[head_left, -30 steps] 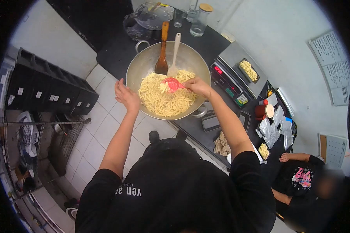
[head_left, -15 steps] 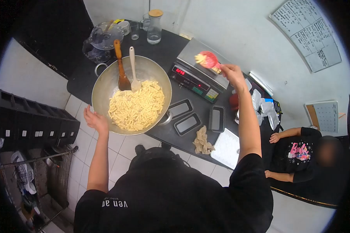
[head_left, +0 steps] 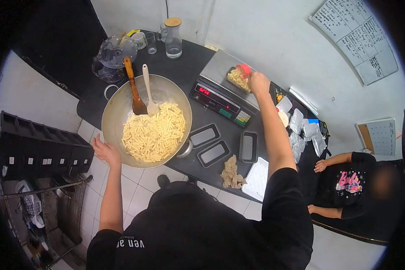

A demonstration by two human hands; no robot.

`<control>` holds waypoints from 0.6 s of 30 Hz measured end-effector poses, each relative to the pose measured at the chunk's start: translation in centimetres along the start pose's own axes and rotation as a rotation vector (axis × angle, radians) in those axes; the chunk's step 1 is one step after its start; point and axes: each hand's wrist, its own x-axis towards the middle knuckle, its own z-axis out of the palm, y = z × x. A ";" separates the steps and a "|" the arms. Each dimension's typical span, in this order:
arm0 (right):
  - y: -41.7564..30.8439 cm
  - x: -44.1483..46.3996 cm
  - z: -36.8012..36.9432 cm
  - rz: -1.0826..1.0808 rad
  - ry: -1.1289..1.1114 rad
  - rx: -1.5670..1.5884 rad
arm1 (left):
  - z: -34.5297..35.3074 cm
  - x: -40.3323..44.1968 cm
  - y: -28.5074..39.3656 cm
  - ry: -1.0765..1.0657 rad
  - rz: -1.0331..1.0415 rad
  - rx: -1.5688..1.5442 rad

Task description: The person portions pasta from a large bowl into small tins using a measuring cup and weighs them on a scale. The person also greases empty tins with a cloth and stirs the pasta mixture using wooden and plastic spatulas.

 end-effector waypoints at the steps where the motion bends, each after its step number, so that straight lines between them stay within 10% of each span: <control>1: -0.3 0.1 -0.3 -0.009 -0.016 -0.020 | 0.0 0.0 0.0 -0.003 -0.004 0.008; 18: 2.2 0.4 0.9 -0.127 0.064 -0.175 | 0.2 0.1 -0.1 0.010 -0.005 -0.001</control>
